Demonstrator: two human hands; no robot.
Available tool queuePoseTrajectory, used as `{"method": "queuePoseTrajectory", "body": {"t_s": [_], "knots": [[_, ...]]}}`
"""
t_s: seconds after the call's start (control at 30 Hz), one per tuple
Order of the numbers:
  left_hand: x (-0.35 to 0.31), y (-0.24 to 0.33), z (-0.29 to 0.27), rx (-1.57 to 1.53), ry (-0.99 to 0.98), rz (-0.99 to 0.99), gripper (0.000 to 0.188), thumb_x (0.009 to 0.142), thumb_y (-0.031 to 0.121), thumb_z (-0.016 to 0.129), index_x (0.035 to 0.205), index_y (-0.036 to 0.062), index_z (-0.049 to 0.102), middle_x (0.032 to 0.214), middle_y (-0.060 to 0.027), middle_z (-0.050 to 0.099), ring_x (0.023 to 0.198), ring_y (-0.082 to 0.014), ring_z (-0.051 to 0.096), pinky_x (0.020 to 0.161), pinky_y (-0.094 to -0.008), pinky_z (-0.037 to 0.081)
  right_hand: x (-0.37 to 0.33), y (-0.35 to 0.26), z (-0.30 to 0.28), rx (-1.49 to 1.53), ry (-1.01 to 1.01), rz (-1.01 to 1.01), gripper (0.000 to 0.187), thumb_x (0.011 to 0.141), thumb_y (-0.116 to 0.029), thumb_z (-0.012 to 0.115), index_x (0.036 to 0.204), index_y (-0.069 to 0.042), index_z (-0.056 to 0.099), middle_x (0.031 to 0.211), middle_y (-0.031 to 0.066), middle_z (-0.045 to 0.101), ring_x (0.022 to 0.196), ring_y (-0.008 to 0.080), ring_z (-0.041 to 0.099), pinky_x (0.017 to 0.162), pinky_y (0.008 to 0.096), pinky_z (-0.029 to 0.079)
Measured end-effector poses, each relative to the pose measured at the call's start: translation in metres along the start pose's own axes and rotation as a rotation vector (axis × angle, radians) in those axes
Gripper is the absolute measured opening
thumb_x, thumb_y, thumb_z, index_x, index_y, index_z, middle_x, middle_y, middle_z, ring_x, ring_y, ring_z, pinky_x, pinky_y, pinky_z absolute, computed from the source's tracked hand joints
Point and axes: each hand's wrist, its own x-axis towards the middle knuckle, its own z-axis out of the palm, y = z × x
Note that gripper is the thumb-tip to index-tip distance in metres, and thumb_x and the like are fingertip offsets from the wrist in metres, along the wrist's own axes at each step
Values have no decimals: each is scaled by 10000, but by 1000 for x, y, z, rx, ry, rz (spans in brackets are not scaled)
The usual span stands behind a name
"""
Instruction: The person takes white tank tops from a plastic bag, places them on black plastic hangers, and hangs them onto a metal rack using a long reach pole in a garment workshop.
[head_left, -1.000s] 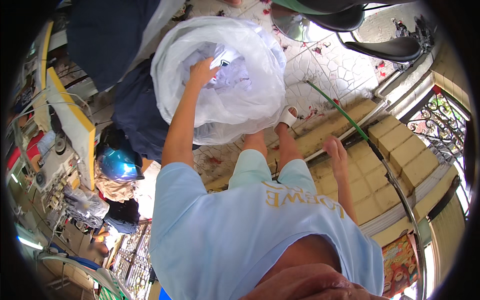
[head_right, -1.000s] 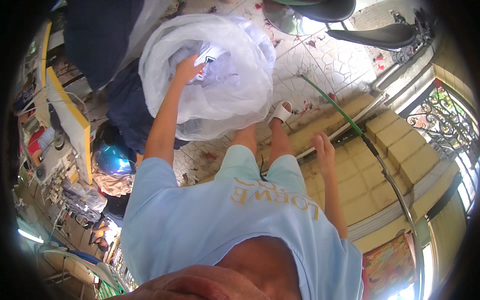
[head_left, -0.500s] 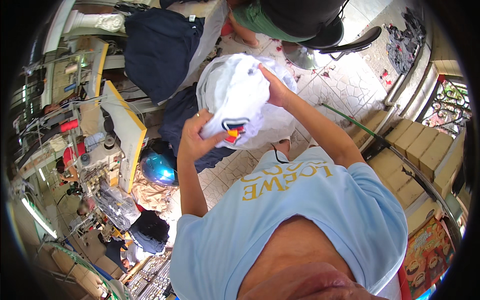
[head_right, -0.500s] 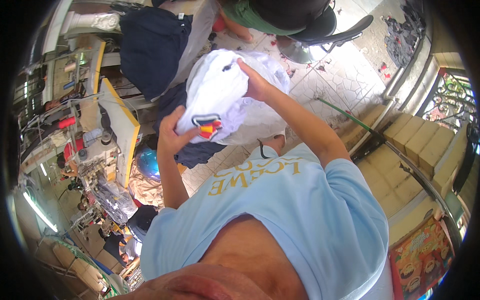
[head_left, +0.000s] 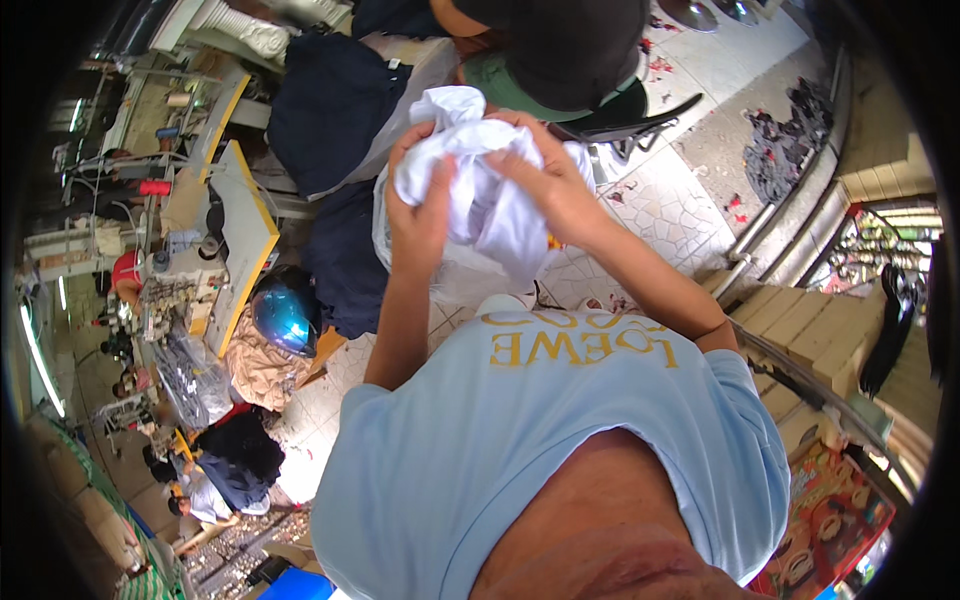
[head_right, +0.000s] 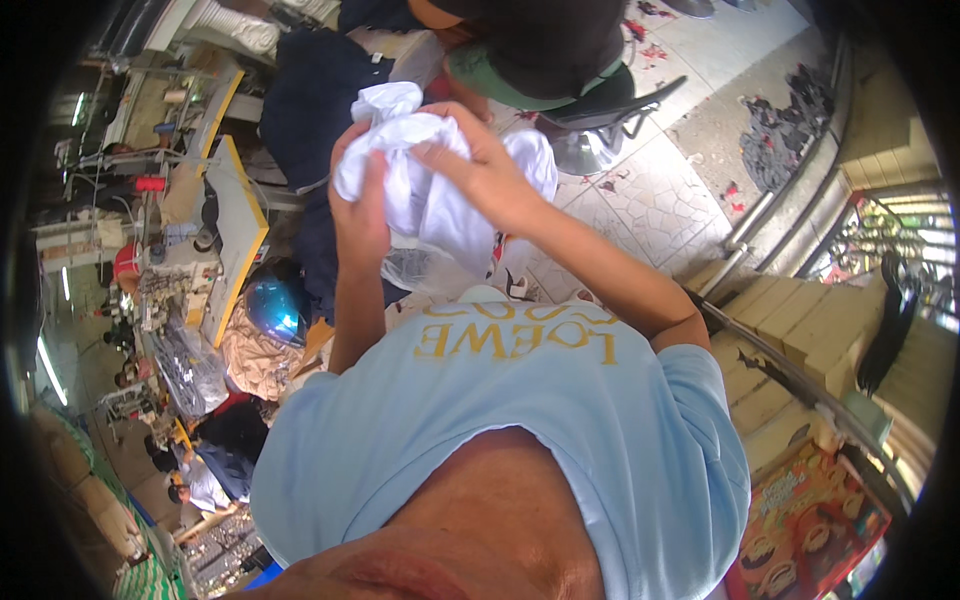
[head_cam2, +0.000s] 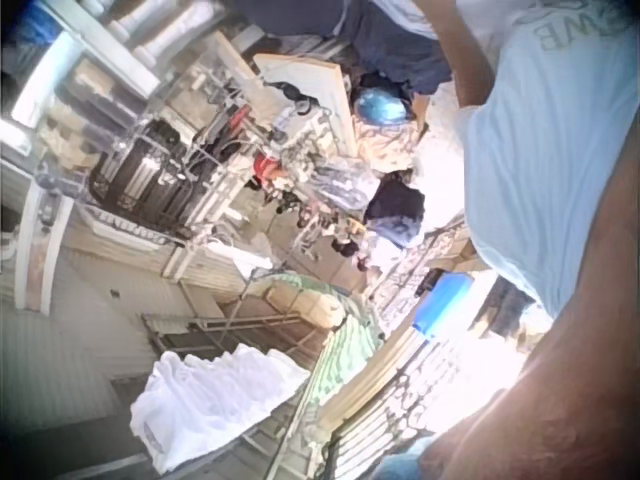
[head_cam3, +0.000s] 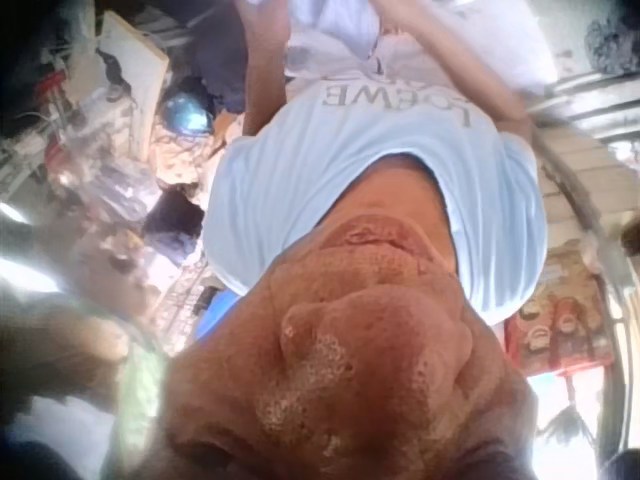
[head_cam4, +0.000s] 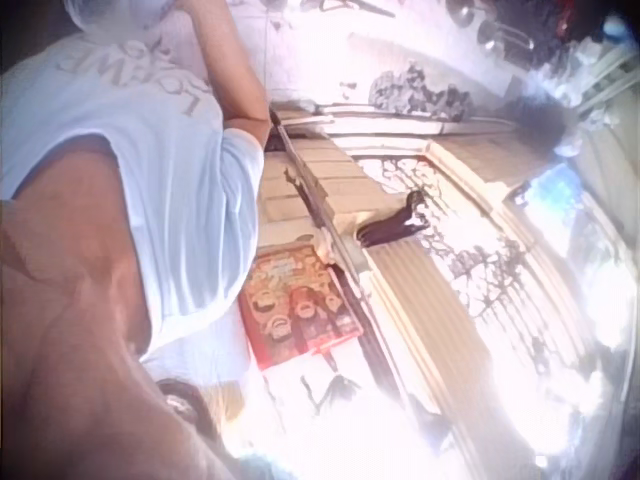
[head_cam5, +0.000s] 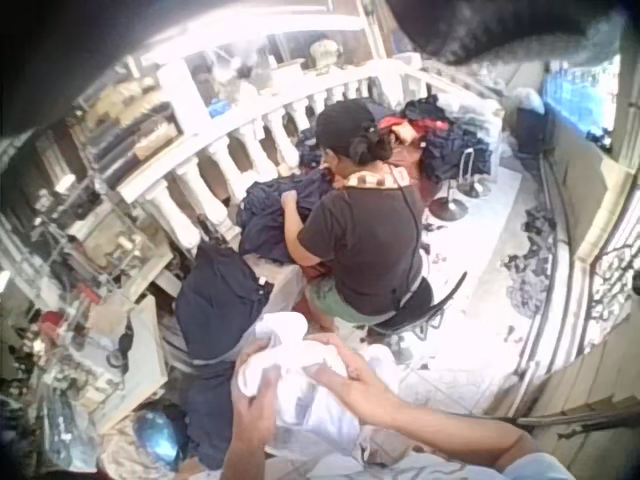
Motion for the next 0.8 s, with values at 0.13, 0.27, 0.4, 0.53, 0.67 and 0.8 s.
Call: {"method": "queuePoseTrajectory", "body": {"t_s": [0.13,0.27,0.4,0.53,0.67,0.8], "knots": [[12,23,-1,-24,-94,139,266,942,176,607,1107,-32,621,1053,-83,646,962,-134,574,870,-265,443,-29,-61,-37,-365,70,-215,184,905,-88,577,1057,8,615,970,33,646,926,81,562,818,234,448],[39,40,8,15,-317,316,257,918,135,642,1100,-45,634,1002,-65,673,894,-108,590,819,-240,458,-56,-112,-39,-966,215,-456,177,907,-59,562,1059,10,622,875,29,681,796,83,593,730,249,476],[79,75,32,-103,-437,625,236,901,121,665,1067,-45,641,992,-62,679,903,-101,591,829,-239,461,-59,-151,-47,-875,216,-610,116,942,-138,550,993,-44,595,780,7,581,622,84,527,579,234,454],[130,77,37,-203,-535,507,317,858,35,649,1171,-9,621,1144,-101,634,1030,-157,590,878,-286,467,-63,-183,-16,-170,220,-286,156,856,-62,616,1008,-30,602,869,20,643,820,98,614,748,240,483],[152,92,46,-329,-636,373,262,954,236,561,1085,21,631,969,-79,690,919,-182,637,850,-335,485,-69,-189,-11,61,110,-414,301,887,-94,594,1181,-42,561,1009,70,672,922,156,653,840,277,515],[160,93,41,-759,-801,50,199,929,118,596,1109,40,633,1000,-80,693,919,-173,649,824,-285,506,-70,-142,18,-52,688,-290,383,934,-288,556,1196,-8,571,1020,96,685,979,166,652,923,313,502]]}}
